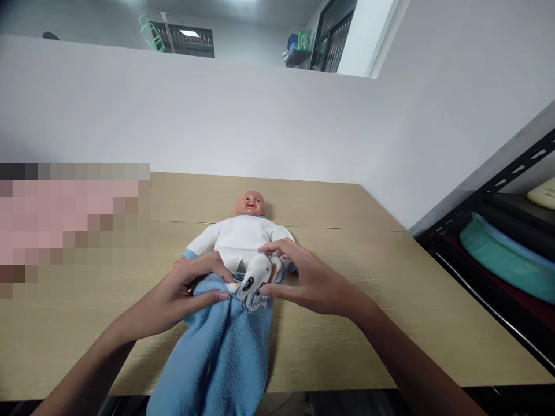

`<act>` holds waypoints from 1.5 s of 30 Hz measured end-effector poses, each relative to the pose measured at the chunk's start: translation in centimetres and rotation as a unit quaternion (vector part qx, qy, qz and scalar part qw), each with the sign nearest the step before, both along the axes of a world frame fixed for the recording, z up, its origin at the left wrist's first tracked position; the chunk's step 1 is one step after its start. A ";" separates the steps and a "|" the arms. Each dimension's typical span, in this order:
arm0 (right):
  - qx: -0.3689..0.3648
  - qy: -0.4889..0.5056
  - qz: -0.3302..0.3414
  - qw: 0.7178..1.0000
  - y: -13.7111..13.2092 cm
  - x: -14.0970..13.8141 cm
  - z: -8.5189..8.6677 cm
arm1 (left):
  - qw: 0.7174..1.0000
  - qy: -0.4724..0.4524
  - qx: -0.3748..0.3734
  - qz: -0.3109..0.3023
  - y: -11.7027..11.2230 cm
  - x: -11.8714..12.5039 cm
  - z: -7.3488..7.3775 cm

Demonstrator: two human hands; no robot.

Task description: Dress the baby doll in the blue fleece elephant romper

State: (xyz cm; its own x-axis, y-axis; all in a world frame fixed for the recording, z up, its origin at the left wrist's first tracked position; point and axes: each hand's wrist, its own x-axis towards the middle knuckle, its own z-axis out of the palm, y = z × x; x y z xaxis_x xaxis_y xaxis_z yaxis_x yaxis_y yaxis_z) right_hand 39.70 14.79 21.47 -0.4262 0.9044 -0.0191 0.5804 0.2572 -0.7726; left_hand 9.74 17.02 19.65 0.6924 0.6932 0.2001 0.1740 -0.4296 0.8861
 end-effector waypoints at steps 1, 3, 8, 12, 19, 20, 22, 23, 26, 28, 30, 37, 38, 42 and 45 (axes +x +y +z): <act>-0.003 0.021 -0.013 1.000 -0.3 0.0 -0.6 | 1.000 -0.017 0.013 0.008 0.1 -0.1 -0.4; -0.041 0.055 -0.025 0.997 -1.2 -0.4 -1.7 | 0.998 -0.042 0.044 0.029 0.2 -0.4 -1.1; -0.038 0.056 -0.056 0.996 -2.7 -1.2 -2.5 | 0.982 -0.013 0.163 0.098 0.2 -1.1 -1.9; 0.054 0.077 -0.035 0.995 -2.3 -1.0 -1.4 | 0.984 0.062 0.162 0.049 0.8 -1.3 -1.0; 0.109 0.003 -0.026 0.994 -0.3 -2.3 1.0 | 0.980 0.193 0.056 0.004 2.4 -0.7 -0.2; 0.106 -0.006 -0.026 0.994 0.0 -2.5 1.5 | 0.978 0.194 0.075 0.008 2.6 -0.7 0.0; 0.093 -0.025 -0.012 0.995 0.5 -2.7 2.3 | 0.976 0.185 0.111 -0.001 3.1 -0.9 0.5; 0.089 -0.033 0.002 0.995 0.8 -2.7 2.8 | 0.977 0.174 0.122 -0.013 3.3 -1.0 0.8; 0.115 -0.043 0.055 0.991 1.7 -2.2 3.7 | 0.984 0.107 0.135 -0.053 4.0 -1.4 1.6; 0.145 -0.046 0.095 0.984 2.2 -1.6 3.9 | 0.986 0.049 0.135 -0.079 4.2 -1.6 1.8; 0.166 -0.046 0.135 0.976 2.7 -1.1 3.8 | 0.985 0.000 0.132 -0.109 4.0 -1.7 1.7; 0.142 -0.018 0.235 0.961 3.0 -0.5 3.4 | 0.983 0.004 0.148 -0.113 2.9 -0.2 1.5; 0.146 -0.013 0.234 0.961 2.8 -0.6 3.6 | 0.984 0.006 0.155 -0.085 3.1 0.1 1.6; 0.160 -0.053 0.233 0.958 2.4 -1.5 4.5 | 0.985 -0.021 0.164 -0.052 4.6 1.5 1.8; 0.162 -0.098 0.239 0.953 2.1 -2.2 5.1 | 0.976 0.002 0.193 -0.100 5.5 2.4 2.5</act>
State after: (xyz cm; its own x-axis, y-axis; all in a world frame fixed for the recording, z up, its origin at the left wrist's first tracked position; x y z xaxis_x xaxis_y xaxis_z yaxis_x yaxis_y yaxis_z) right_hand 37.50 16.89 26.62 -0.8074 0.5804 0.1065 0.4622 0.7343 -0.4972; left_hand 12.10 22.49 22.17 0.8077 0.4178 0.4160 0.0560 -0.7568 0.6512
